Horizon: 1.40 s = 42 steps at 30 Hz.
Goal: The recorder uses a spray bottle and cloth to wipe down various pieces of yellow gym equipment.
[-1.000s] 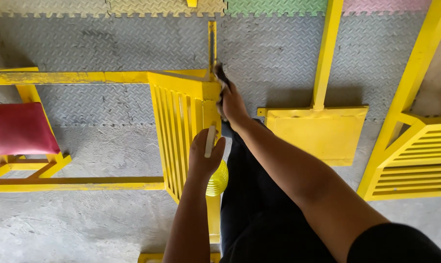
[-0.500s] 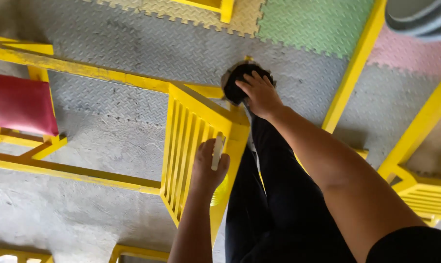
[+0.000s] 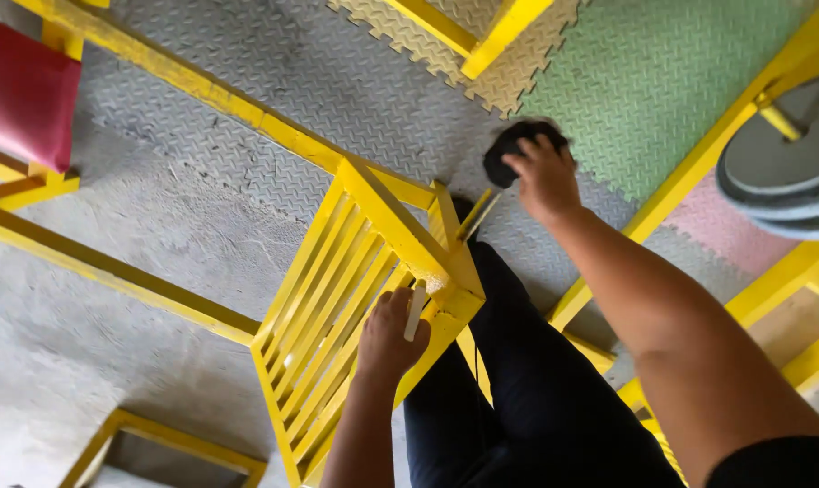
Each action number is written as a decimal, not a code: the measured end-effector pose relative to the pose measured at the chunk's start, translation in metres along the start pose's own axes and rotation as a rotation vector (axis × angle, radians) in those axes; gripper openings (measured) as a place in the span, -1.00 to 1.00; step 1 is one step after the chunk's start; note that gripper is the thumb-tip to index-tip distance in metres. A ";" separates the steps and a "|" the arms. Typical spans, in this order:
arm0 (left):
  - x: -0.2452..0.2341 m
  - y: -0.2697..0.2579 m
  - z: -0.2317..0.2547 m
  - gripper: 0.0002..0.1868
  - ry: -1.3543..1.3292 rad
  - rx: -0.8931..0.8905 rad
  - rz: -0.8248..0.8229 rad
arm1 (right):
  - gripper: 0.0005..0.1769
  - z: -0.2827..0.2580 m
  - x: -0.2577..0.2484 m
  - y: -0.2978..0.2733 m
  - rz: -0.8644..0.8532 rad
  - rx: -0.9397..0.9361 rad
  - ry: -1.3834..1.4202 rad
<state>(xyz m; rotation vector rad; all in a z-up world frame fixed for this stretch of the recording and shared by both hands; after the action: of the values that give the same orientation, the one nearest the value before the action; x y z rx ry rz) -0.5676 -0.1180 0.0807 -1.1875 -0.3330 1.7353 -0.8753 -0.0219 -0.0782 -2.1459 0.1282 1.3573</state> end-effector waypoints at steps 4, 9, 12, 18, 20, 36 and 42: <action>0.000 -0.009 -0.014 -0.56 -0.054 -0.099 0.038 | -0.40 -0.056 -0.026 -0.043 -0.102 0.044 0.800; 0.007 -0.029 -0.036 -0.51 -0.081 -0.171 0.128 | -0.47 -0.184 -0.058 -0.108 -0.437 -0.508 0.509; 0.006 -0.016 -0.047 -0.54 -0.104 -0.244 0.113 | -0.51 -0.198 -0.019 -0.065 -0.436 -0.613 0.211; 0.009 -0.008 -0.064 -0.54 -0.097 -0.283 -0.016 | -0.50 -0.199 0.121 0.048 -0.441 -0.551 0.154; -0.002 0.008 -0.068 -0.53 -0.109 -0.288 0.000 | -0.47 -0.216 0.111 0.055 -0.438 -0.506 0.109; -0.052 0.044 -0.106 -0.56 -0.310 -0.201 -0.201 | -0.40 -0.234 0.134 0.096 -0.477 -0.459 -0.089; -0.046 0.028 -0.164 -0.60 -0.350 -0.287 -0.126 | -0.31 -0.340 0.206 0.102 -0.604 -0.353 -0.337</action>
<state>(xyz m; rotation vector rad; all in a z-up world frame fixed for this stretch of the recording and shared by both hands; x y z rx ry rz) -0.4455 -0.2153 0.0080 -1.0291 -0.8730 1.8223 -0.5456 -0.2381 -0.1934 -1.9393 -0.8771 1.4014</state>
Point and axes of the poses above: each hand's wrist, its own y-axis towards the middle knuckle, its own x-axis out of the palm, z = x × y, the point moved 4 cm from there along y, towards the middle knuckle, and after that the axes turned 6 degrees about y, right-handed, at the moved point
